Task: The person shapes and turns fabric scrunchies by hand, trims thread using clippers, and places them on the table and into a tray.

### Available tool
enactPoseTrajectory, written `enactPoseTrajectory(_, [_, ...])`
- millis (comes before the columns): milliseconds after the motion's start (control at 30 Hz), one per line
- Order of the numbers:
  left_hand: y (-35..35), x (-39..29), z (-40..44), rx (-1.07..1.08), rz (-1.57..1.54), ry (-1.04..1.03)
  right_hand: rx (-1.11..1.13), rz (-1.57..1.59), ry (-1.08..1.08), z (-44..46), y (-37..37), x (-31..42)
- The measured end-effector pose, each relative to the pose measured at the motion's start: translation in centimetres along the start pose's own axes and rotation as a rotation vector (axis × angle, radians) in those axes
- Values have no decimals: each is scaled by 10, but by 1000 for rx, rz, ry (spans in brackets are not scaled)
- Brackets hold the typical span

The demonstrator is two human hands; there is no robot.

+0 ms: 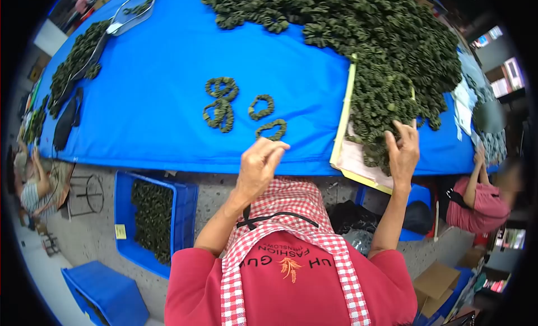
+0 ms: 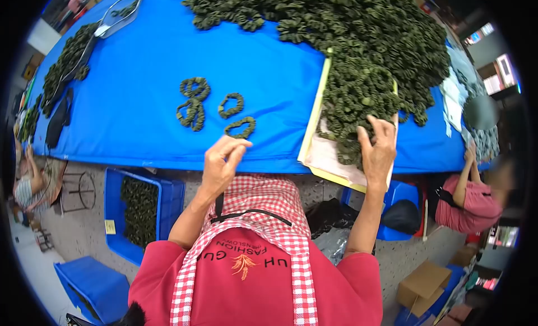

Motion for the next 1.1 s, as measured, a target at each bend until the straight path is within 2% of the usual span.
enactPoseTrajectory(67, [17,2,-1,-188,217,11,-191,-78,9,4,11,7])
enactPoseTrajectory(133, [20,7,3,-224,316,-24,-146,-9,138,10,-13,46])
enactPoseTrajectory(167, [23,11,6,-252,400,-69,-65,83,183,11,-36,65])
enactPoseTrajectory(233, [21,15,9,-310,564,-173,133,74,312,5,-79,109])
enactPoseTrajectory(300, [17,27,6,-294,580,-176,254,193,404,-9,-117,134])
enactPoseTrajectory(400, [8,37,0,-264,634,-162,308,99,420,-22,-146,135])
enactPoseTrajectory(600, [1,16,5,-350,559,-166,310,243,457,-28,-139,121])
enactPoseTrajectory(733, [-7,27,1,-224,-511,310,186,280,565,-34,-112,136])
enactPoseTrajectory(933, [-11,15,4,-145,-722,203,205,397,546,-32,-97,145])
enactPoseTrajectory(1067, [-2,17,5,-133,-1048,323,176,691,81,-17,-73,114])
enactPoseTrajectory(1100, [-2,16,5,-129,-1047,325,174,691,78,-18,-73,113])
Point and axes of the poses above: each hand's wrist, its own z-axis towards the middle knuckle, its own y-axis out of the back of the hand, x = y × z, the point moved 6 cm from there along z, towards the middle knuckle, and after that the axes turned 5 degrees about z, right-handed, at the moved point
